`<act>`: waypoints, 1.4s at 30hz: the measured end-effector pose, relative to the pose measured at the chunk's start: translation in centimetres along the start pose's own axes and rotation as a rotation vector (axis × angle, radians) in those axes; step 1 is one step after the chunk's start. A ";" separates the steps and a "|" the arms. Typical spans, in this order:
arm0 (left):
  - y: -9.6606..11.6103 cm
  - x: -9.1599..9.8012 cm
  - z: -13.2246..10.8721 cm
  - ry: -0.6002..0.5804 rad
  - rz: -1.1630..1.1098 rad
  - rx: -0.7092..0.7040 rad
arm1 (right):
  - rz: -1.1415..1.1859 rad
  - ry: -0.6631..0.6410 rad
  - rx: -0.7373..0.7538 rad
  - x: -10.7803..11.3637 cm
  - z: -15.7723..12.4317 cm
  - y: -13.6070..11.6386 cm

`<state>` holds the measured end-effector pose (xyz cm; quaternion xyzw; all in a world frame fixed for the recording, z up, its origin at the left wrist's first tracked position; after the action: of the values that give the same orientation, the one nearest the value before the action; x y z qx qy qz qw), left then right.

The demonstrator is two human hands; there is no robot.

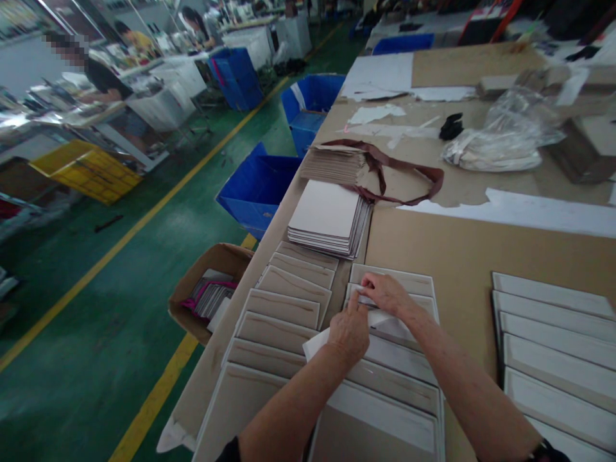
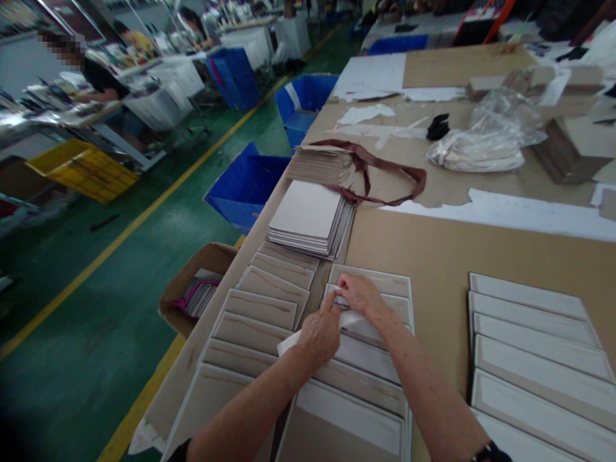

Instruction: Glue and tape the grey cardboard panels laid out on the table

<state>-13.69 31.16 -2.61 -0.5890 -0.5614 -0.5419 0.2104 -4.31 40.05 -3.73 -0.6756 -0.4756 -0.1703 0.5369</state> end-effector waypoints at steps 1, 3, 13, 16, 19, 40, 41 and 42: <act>0.0 -0.1 0.1 -0.007 0.008 -0.004 | 0.003 0.000 -0.003 0.1 0.0 0.0; -0.1 -0.2 0.2 -0.020 0.025 -0.005 | 0.009 -0.011 -0.007 0.6 -0.5 0.3; -0.2 -0.2 0.5 -0.011 0.065 -0.041 | 0.365 0.168 -0.299 4.6 -8.5 11.0; -0.1 -0.3 0.6 -0.022 0.116 -0.036 | 0.421 0.348 -0.409 3.5 -9.4 12.4; 0.0 -0.2 0.8 -0.054 0.163 -0.031 | 0.419 0.508 -0.487 2.7 -9.6 12.5; 0.3 0.1 0.9 -0.059 0.234 -0.044 | 0.198 0.556 -0.527 1.8 -8.3 13.2; 0.3 0.1 0.9 -0.063 0.239 -0.044 | 0.187 0.547 -0.537 1.8 -8.2 13.1; 0.3 0.1 0.9 -0.065 0.244 -0.044 | 0.180 0.536 -0.547 1.8 -8.1 13.1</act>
<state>-13.06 31.88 -2.65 -0.6745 -0.4801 -0.5053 0.2435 9.64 34.04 -6.77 -0.7642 -0.1946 -0.4135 0.4552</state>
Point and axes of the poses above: each hand's wrist, its own z-axis towards the middle knuckle, its own x-axis out of the back of the hand, y = z × x, the point moved 6 cm from there along z, towards the middle knuckle, and after that the axes turned 6 degrees about -x, right-handed, at the moved point
